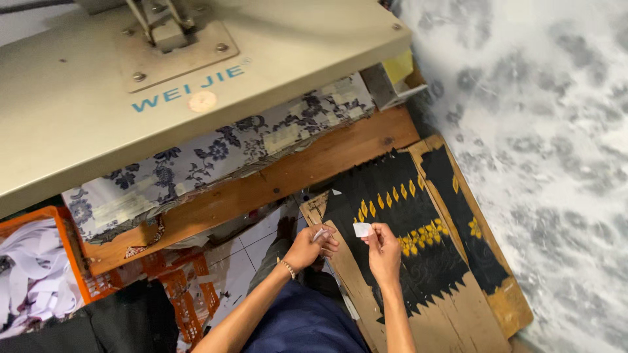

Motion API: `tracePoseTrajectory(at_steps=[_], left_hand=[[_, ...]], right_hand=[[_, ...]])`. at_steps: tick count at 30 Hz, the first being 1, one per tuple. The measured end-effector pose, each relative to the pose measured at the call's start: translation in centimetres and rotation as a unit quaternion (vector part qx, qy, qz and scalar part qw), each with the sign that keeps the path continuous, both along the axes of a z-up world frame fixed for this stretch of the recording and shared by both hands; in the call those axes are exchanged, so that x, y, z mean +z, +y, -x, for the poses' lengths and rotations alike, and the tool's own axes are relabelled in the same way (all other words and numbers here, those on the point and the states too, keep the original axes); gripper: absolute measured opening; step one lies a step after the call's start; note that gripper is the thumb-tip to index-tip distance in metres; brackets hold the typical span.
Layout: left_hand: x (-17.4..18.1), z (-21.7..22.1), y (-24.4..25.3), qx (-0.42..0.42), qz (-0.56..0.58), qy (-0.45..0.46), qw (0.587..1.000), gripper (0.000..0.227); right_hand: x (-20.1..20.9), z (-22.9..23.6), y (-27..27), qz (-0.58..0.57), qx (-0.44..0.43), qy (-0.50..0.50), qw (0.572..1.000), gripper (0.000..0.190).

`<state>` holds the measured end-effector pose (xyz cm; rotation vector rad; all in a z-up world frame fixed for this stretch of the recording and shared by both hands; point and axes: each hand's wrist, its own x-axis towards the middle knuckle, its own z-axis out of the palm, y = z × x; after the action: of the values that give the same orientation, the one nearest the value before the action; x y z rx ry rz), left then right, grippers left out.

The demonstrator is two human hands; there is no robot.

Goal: The person repeatedly picks up small white rectangular pieces and places them onto black fabric strips with yellow patterns laid out on a wooden table. The person handles the fabric and white pieces one at a time, moving them between the table and a nearby sewing machine area.

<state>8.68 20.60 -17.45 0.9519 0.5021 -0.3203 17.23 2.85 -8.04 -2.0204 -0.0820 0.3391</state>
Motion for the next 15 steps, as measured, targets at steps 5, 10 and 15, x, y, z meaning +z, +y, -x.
tracePoseTrajectory(at_steps=[5,10,15], left_hand=[[-2.1,0.1,3.6,-0.052,-0.03,0.002,0.998,0.023],[0.1,-1.0,5.5,-0.006,0.173,0.09,0.981,0.03],[2.2,-3.1,6.9,-0.013,0.163,0.102,0.981,0.035]], right_hand=[[2.8,-0.4,4.4,0.133,0.087,-0.221,0.962,0.006],[3.6,0.9,8.4,0.172,0.139,-0.358,0.907,0.017],[2.7,1.6,9.7,0.197,0.17,-0.413,0.873,0.022]])
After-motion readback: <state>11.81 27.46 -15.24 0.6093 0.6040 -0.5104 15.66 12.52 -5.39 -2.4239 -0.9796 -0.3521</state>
